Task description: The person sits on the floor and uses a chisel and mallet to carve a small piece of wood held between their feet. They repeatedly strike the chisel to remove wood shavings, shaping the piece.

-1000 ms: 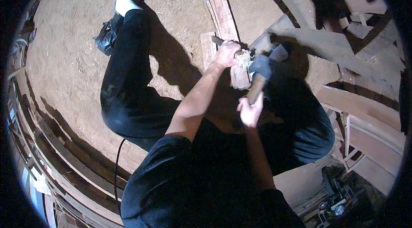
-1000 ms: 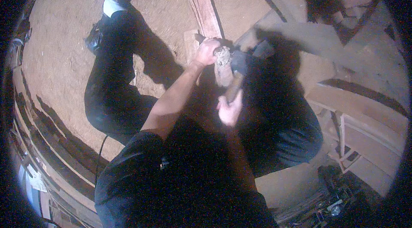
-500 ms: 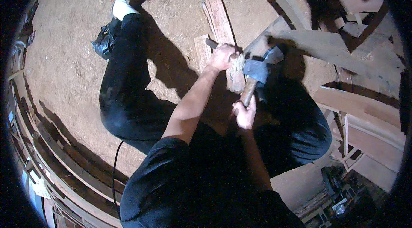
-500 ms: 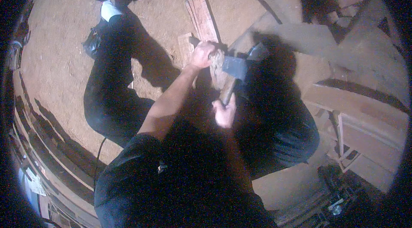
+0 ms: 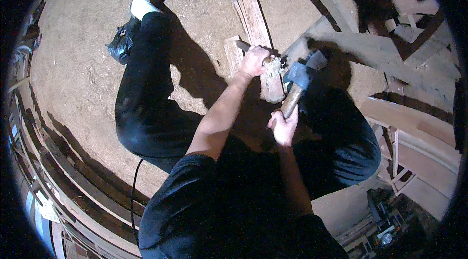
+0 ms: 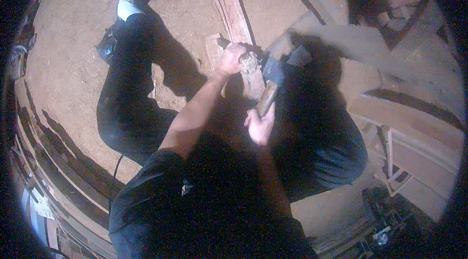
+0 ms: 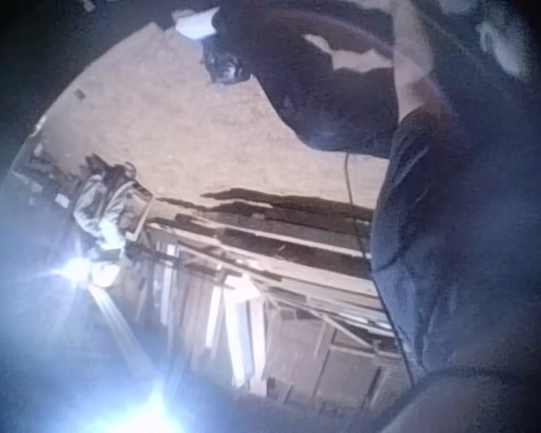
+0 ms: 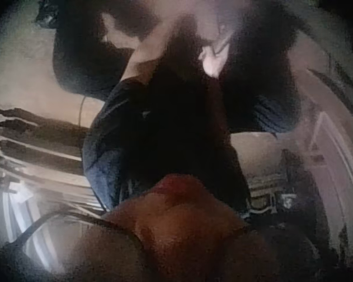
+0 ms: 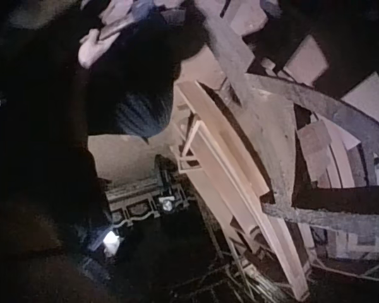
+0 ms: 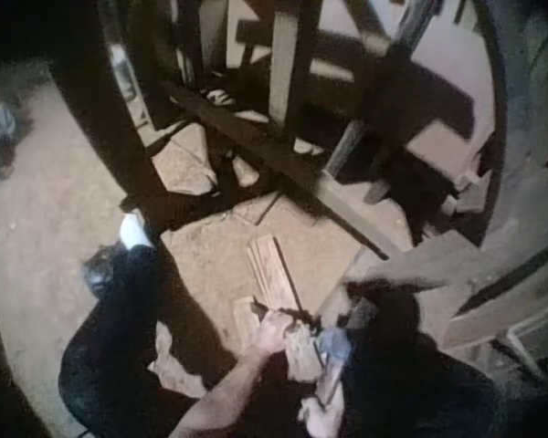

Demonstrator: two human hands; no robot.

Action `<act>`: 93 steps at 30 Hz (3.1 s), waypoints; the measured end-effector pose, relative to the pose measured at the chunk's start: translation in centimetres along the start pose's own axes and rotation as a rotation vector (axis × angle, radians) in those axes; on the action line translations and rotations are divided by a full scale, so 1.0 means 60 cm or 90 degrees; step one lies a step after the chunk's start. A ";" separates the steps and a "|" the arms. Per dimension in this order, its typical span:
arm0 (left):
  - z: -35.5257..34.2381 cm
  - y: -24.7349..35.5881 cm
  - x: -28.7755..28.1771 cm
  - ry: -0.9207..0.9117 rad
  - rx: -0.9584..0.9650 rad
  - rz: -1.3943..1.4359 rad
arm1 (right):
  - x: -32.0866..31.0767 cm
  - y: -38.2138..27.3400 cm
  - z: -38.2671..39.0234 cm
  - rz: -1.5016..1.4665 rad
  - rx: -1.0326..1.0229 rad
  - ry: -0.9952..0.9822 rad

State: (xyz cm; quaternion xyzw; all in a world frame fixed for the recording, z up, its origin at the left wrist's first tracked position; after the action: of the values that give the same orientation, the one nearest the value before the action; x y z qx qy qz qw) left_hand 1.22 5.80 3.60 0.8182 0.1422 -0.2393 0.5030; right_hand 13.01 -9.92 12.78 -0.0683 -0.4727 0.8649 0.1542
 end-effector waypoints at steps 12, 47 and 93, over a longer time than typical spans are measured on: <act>0.004 0.033 -0.033 0.099 -0.061 -0.044 | -0.008 0.019 -0.006 0.057 0.064 -0.028; -0.026 0.057 0.013 0.060 -0.008 0.086 | -0.028 0.002 0.001 0.012 0.035 -0.043; -0.046 0.059 0.075 -0.129 0.030 0.141 | -0.065 -0.022 0.019 0.061 -0.005 0.032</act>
State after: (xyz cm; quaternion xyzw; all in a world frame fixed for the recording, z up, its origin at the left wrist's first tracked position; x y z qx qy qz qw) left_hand 7.35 6.62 4.91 0.8123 -0.0060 -0.2670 0.5186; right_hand 16.64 -11.46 14.41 -0.1134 -0.4685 0.8673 0.1240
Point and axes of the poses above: each hand's wrist, its own z-axis away from the middle knuckle, its own x-axis out of the palm, y = z × x, the point moved 4 cm from there along -z, towards the middle knuckle, and after that the axes turned 1 degree about -y, right-handed, at the moved point
